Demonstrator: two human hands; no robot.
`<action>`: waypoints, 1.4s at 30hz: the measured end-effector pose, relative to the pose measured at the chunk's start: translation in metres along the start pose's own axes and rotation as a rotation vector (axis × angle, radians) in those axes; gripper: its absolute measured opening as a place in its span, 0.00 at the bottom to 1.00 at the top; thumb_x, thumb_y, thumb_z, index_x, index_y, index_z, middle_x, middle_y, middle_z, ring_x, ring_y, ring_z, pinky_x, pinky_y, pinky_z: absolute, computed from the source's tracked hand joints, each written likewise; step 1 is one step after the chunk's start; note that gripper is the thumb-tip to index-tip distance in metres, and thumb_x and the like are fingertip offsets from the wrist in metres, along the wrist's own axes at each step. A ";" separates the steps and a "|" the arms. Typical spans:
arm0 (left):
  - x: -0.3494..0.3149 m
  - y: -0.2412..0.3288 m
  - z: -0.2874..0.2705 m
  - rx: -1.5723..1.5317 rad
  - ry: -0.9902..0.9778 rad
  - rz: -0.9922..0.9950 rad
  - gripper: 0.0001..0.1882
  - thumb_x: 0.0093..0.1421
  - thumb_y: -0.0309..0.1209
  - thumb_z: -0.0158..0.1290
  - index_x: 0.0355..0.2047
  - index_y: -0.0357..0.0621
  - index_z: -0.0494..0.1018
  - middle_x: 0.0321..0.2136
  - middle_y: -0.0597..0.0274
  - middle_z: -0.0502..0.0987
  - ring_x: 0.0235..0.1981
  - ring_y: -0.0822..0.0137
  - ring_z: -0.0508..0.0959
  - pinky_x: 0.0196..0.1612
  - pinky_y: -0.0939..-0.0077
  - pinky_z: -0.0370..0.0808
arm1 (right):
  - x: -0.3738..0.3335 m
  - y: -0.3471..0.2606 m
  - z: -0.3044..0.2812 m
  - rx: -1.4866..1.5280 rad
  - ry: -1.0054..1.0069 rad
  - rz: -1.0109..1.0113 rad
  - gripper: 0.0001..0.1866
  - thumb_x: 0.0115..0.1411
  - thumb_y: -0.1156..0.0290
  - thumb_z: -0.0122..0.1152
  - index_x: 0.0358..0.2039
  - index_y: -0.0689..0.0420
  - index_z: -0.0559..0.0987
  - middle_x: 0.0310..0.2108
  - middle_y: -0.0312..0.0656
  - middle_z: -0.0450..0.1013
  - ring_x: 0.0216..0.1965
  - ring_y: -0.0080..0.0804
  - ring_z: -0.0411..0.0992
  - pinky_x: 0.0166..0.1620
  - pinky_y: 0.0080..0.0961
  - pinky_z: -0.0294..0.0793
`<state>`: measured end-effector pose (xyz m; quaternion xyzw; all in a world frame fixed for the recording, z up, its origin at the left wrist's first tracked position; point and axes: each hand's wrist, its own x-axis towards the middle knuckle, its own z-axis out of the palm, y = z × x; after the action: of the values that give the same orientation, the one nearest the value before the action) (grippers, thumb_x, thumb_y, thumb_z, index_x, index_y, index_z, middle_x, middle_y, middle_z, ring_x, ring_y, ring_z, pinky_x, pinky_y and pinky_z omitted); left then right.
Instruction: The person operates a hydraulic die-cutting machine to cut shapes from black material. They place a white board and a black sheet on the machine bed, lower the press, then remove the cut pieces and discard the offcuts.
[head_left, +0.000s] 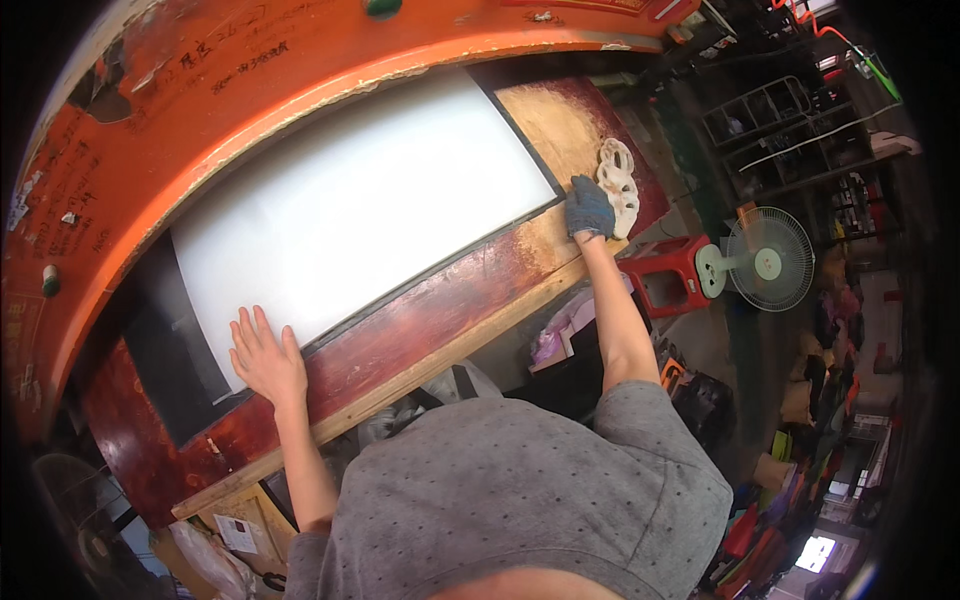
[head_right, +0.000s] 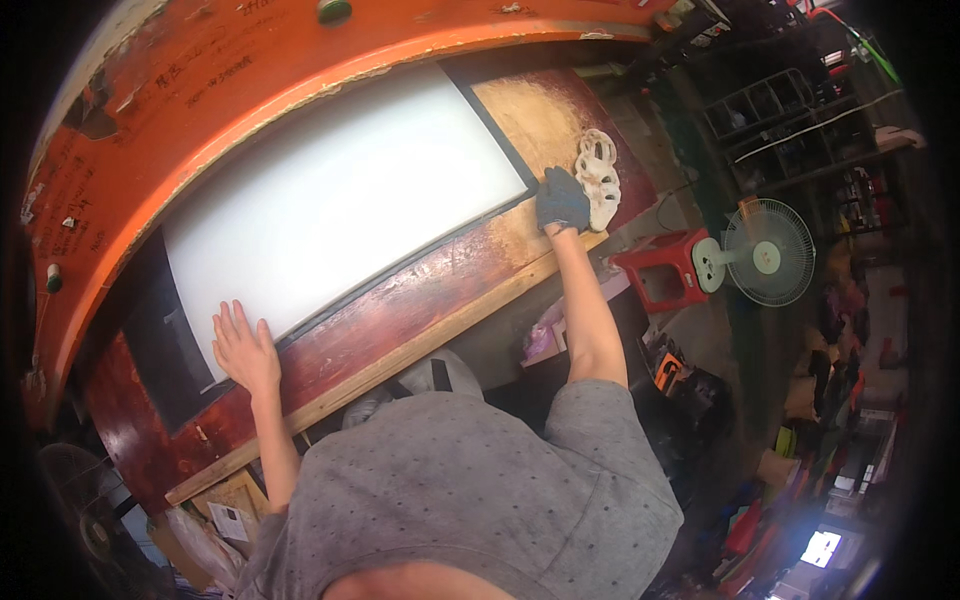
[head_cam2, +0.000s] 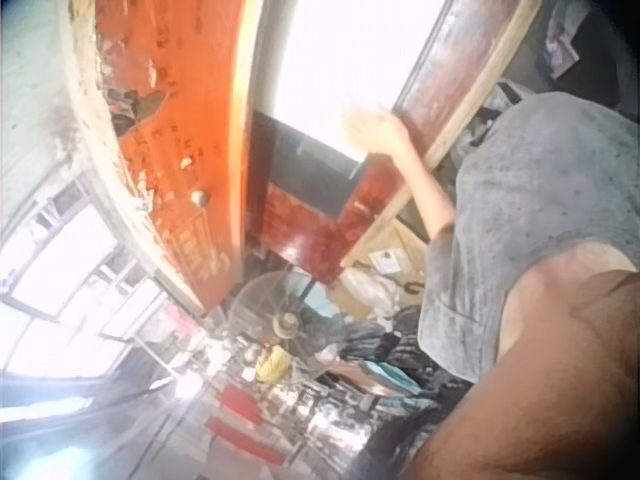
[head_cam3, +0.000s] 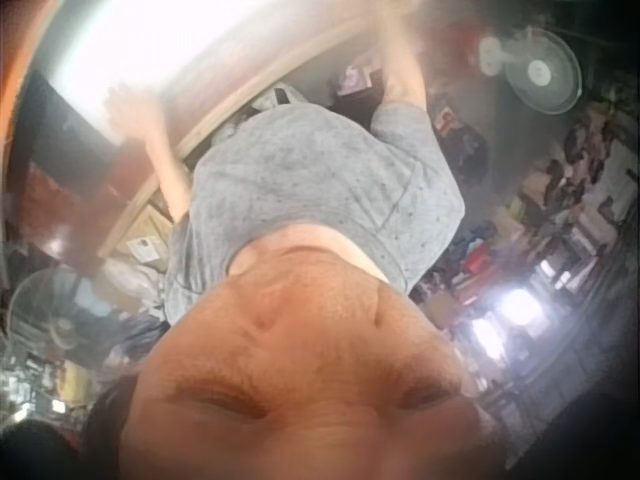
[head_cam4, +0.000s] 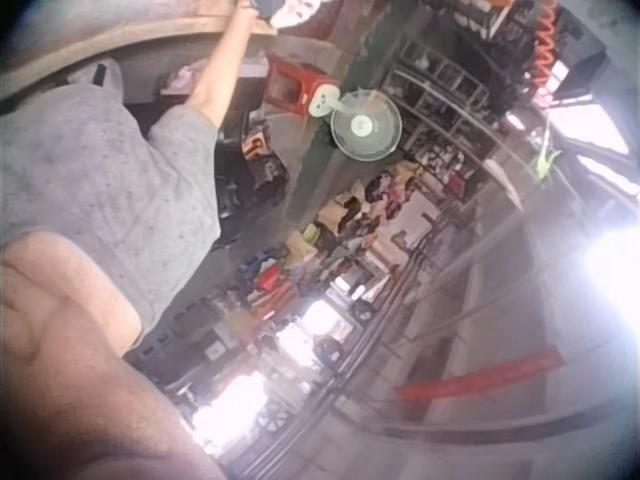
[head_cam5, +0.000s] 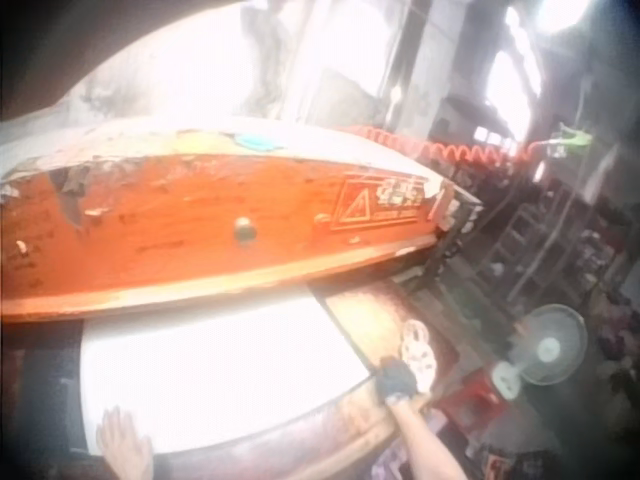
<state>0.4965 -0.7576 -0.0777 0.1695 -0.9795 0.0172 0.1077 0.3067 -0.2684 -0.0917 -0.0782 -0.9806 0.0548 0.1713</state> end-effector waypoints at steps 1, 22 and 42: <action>0.000 0.000 0.001 0.001 0.019 0.007 0.28 0.61 0.43 0.44 0.60 0.49 0.60 0.62 0.61 0.57 0.64 0.57 0.53 0.62 0.53 0.49 | 0.004 0.004 -0.002 -0.047 -0.103 -0.088 0.16 0.59 0.61 0.48 0.41 0.54 0.78 0.46 0.47 0.73 0.49 0.43 0.69 0.53 0.33 0.66; 0.002 0.005 -0.011 -0.125 0.101 -0.044 0.27 0.55 0.42 0.51 0.54 0.47 0.67 0.58 0.57 0.62 0.61 0.56 0.59 0.60 0.54 0.51 | 0.093 0.136 0.025 0.256 -0.311 0.309 0.43 0.39 0.55 0.69 0.55 0.62 0.67 0.47 0.52 0.71 0.46 0.42 0.71 0.48 0.33 0.70; -0.114 0.050 -0.011 -0.637 0.146 0.155 0.09 0.48 0.32 0.58 0.31 0.50 0.77 0.33 0.67 0.75 0.35 0.63 0.72 0.35 0.67 0.65 | -0.053 -0.322 -0.086 0.228 -0.374 -0.283 0.55 0.37 0.39 0.62 0.65 0.38 0.48 0.47 0.49 0.66 0.47 0.54 0.67 0.46 0.46 0.71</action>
<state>0.5873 -0.6722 -0.0913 0.0505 -0.9353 -0.2693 0.2237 0.3424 -0.5867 0.0147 0.0911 -0.9839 0.1538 0.0005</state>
